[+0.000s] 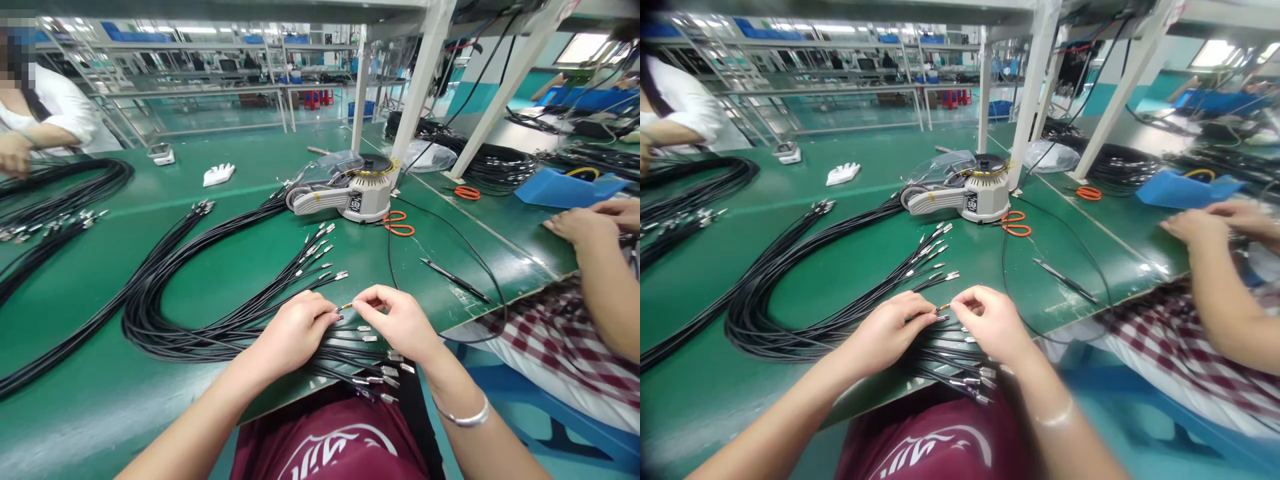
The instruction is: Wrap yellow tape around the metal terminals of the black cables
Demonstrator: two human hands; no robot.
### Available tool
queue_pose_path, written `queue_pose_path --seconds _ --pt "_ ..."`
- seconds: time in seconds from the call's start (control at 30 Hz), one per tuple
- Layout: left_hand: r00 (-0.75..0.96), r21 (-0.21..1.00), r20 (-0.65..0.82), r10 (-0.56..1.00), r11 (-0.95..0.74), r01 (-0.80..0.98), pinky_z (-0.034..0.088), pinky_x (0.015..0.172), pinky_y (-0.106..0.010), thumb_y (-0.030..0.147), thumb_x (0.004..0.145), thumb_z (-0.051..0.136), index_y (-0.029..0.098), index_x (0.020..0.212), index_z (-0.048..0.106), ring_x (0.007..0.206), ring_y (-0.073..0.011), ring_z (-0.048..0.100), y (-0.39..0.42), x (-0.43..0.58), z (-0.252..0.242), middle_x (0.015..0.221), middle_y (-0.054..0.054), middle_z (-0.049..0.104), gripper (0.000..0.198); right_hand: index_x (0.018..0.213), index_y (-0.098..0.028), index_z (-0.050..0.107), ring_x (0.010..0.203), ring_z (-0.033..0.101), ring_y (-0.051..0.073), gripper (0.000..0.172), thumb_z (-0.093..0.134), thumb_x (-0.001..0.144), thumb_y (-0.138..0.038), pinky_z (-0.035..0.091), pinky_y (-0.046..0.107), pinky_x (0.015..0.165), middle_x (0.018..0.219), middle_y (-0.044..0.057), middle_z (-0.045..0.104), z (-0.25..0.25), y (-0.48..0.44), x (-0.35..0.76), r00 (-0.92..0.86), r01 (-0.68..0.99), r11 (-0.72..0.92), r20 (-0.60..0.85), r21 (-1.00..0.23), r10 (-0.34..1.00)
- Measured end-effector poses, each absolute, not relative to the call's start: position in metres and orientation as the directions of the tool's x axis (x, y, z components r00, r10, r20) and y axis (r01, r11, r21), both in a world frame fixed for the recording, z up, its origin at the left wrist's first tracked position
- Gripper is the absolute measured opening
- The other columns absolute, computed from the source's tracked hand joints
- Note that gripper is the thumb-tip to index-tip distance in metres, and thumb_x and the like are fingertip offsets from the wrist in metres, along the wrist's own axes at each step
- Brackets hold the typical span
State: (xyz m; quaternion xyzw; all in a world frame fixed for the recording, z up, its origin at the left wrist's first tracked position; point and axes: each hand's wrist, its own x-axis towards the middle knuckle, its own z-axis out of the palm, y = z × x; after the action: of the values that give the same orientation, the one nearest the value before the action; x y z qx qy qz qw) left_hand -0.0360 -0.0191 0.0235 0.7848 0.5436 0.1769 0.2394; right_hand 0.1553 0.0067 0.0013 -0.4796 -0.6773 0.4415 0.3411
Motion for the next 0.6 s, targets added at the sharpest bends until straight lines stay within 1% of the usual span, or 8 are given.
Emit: queue_pose_path --seconds 0.17,0.3,0.43,0.6 --pt "0.375 0.555 -0.004 0.927 -0.310 0.772 0.042 0.078 -0.027 0.024 0.089 0.049 0.019 0.087 0.070 0.081 -0.0159 0.057 -0.014 -0.026 0.030 0.080 -0.002 0.066 0.021 0.079 -0.019 0.068 0.074 0.064 0.016 0.012 0.060 0.082 -0.027 0.049 0.027 0.069 0.079 0.002 0.070 0.001 0.005 0.156 -0.322 0.369 0.171 0.047 -0.914 0.945" --pt "0.369 0.611 -0.040 0.929 -0.269 0.745 0.042 0.078 -0.024 0.022 0.088 0.050 0.019 0.086 0.070 0.081 -0.0144 0.059 -0.012 -0.025 0.030 0.082 -0.001 0.068 0.020 0.080 -0.019 0.068 0.074 0.064 0.016 0.013 0.060 0.082 -0.028 0.048 0.026 0.068 0.079 0.002 0.070 0.001 0.005 0.157 -0.337 0.385 0.175 0.038 -0.906 0.941" --pt "0.348 0.665 -0.100 0.932 -0.198 0.720 0.042 0.074 -0.022 0.023 0.086 0.052 0.018 0.083 0.071 0.079 -0.0131 0.061 -0.011 -0.023 0.031 0.081 0.000 0.068 0.020 0.078 -0.019 0.069 0.073 0.063 0.015 0.012 0.060 0.082 -0.027 0.047 0.025 0.067 0.078 0.001 0.071 0.003 0.006 0.159 -0.357 0.391 0.181 0.032 -0.903 0.934" --pt "0.342 0.645 -0.114 0.933 -0.193 0.739 0.042 0.073 -0.022 0.022 0.085 0.053 0.017 0.081 0.072 0.078 -0.0140 0.061 -0.010 -0.018 0.034 0.079 -0.001 0.068 0.020 0.076 -0.019 0.069 0.069 0.063 0.014 0.011 0.061 0.081 -0.025 0.047 0.024 0.066 0.076 0.000 0.071 0.004 0.006 0.160 -0.366 0.397 0.151 -0.005 -0.905 0.931"
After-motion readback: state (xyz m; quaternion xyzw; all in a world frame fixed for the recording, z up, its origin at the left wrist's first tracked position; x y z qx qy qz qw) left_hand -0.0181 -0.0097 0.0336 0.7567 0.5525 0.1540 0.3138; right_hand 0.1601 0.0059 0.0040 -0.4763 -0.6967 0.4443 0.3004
